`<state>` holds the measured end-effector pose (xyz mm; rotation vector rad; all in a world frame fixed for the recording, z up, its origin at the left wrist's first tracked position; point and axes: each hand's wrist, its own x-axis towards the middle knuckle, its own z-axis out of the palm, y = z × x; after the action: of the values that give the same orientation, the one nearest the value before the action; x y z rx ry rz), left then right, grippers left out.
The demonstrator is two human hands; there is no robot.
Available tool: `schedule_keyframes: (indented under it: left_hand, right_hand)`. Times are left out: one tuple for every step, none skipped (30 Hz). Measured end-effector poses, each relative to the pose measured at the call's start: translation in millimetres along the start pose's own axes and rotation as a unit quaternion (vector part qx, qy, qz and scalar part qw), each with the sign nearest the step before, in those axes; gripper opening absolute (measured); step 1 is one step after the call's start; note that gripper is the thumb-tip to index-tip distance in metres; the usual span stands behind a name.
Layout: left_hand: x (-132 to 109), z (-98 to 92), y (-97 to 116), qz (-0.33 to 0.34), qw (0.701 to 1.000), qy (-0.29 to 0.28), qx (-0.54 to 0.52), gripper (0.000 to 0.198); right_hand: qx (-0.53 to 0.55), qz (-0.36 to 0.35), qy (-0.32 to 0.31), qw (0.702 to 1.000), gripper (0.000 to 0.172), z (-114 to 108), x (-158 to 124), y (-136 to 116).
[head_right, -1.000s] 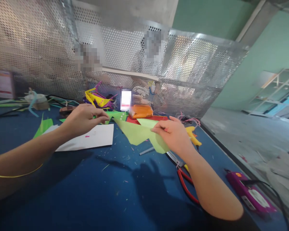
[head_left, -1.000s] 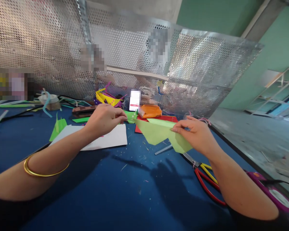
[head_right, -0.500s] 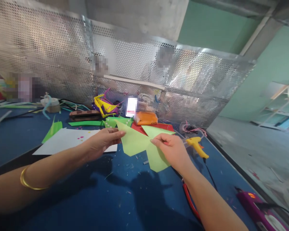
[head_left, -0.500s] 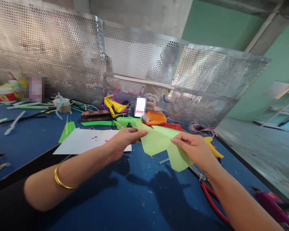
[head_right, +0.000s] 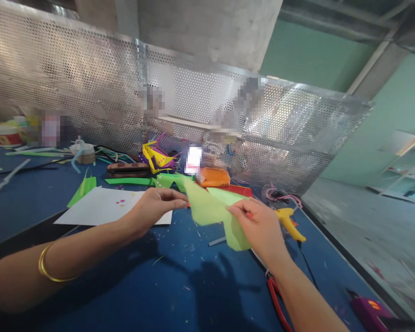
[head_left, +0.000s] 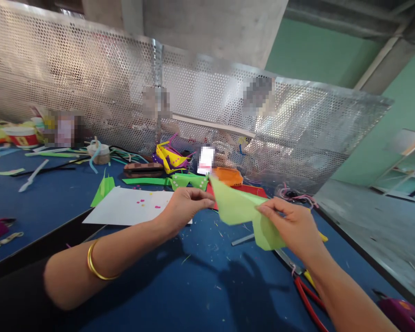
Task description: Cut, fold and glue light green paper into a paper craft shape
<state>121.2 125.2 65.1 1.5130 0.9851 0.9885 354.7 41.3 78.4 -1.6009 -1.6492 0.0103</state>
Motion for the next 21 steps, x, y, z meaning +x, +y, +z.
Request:
schedule_keyframes:
  left_hand:
    - [2.8, -2.3, -0.4, 0.010, 1.000, 0.023, 0.010, 0.008]
    - [5.6, -4.5, -0.9, 0.015, 0.999, 0.045, 0.015, 0.010]
    - [8.3, -6.7, -1.3, 0.016, 0.997, 0.068, 0.018, 0.015]
    - [10.5, -8.6, -1.6, 0.016, 0.996, 0.084, 0.020, 0.024]
    - [12.3, -10.1, -1.7, 0.012, 0.995, 0.093, 0.018, 0.034]
    - [13.6, -11.2, -1.4, 0.007, 0.995, 0.099, 0.012, 0.041]
    - [14.3, -11.9, -0.7, 0.005, 0.995, 0.099, -0.002, 0.041]
    - [14.4, -12.2, 0.3, 0.006, 0.995, 0.096, -0.022, 0.035]
    - [14.0, -12.2, 1.6, 0.009, 0.995, 0.090, -0.045, 0.023]
    - [13.2, -11.9, 2.9, 0.014, 0.994, 0.082, -0.067, 0.014]
    - [12.0, -11.6, 4.1, 0.020, 0.994, 0.071, -0.086, 0.022]
    - [10.5, -11.1, 5.0, 0.024, 0.993, 0.054, -0.100, 0.032]
    - [9.0, -10.5, 5.6, 0.025, 0.993, 0.036, -0.109, 0.036]
    - [7.5, -9.9, 5.8, 0.022, 0.993, 0.019, -0.113, 0.035]
    - [6.2, -9.2, 5.8, 0.014, 0.993, 0.001, -0.117, 0.033]
    - [5.1, -8.4, 5.5, 0.004, 0.993, -0.010, -0.120, 0.032]
    - [4.4, -7.6, 5.2, -0.007, 0.992, -0.015, -0.123, 0.030]
    - [4.0, -6.9, 5.0, -0.015, 0.992, -0.012, -0.125, 0.029]
    - [3.9, -6.3, 4.9, -0.020, 0.992, -0.006, -0.126, 0.026]
    - [3.9, -5.8, 5.0, -0.019, 0.992, 0.003, -0.127, 0.024]
    - [3.9, -5.4, 5.4, -0.014, 0.992, 0.011, -0.128, 0.022]
  right_hand:
    - [0.001, 0.023, 0.011, 1.000, 0.030, -3.3, 1.2, 3.6]
    - [0.006, 0.045, 0.016, 0.999, 0.031, -5.9, 2.0, 6.6]
    - [0.012, 0.064, 0.017, 0.998, 0.032, -7.9, 2.5, 8.7]
    - [0.020, 0.076, 0.016, 0.997, 0.032, -8.9, 2.6, 9.7]
    - [0.027, 0.083, 0.014, 0.996, 0.032, -9.2, 2.4, 9.6]
    - [0.034, 0.084, 0.012, 0.996, 0.032, -8.8, 1.9, 8.6]
    - [0.038, 0.081, 0.008, 0.996, 0.032, -7.8, 1.3, 6.8]
    - [0.038, 0.075, 0.004, 0.996, 0.032, -6.6, 0.7, 4.5]
    - [0.037, 0.066, 0.001, 0.997, 0.032, -5.3, 0.1, 2.2]
    - [0.034, 0.055, -0.001, 0.998, 0.031, -4.0, -0.4, 0.0]
    - [0.031, 0.043, -0.003, 0.999, 0.031, -2.7, -0.9, -2.0]
    - [0.028, 0.032, -0.005, 0.999, 0.031, -1.6, -1.2, -3.5]
    - [0.028, 0.021, -0.008, 0.999, 0.030, -0.5, -1.5, -4.7]
    - [0.030, 0.012, -0.015, 0.999, 0.029, 0.5, -1.7, -5.6]
    - [0.032, 0.004, -0.025, 0.999, 0.028, 1.5, -1.9, -6.3]
    - [0.035, -0.001, -0.038, 0.999, 0.028, 2.5, -2.0, -6.9]
    - [0.039, -0.004, -0.051, 0.998, 0.028, 3.5, -2.2, -7.5]
    - [0.043, -0.005, -0.061, 0.997, 0.028, 4.3, -2.3, -8.0]
    - [0.047, -0.006, -0.068, 0.997, 0.029, 5.0, -2.5, -8.6]
    - [0.050, -0.005, -0.074, 0.996, 0.030, 5.4, -2.7, -9.2]
    - [0.053, -0.003, -0.078, 0.996, 0.030, 5.7, -2.9, -9.7]
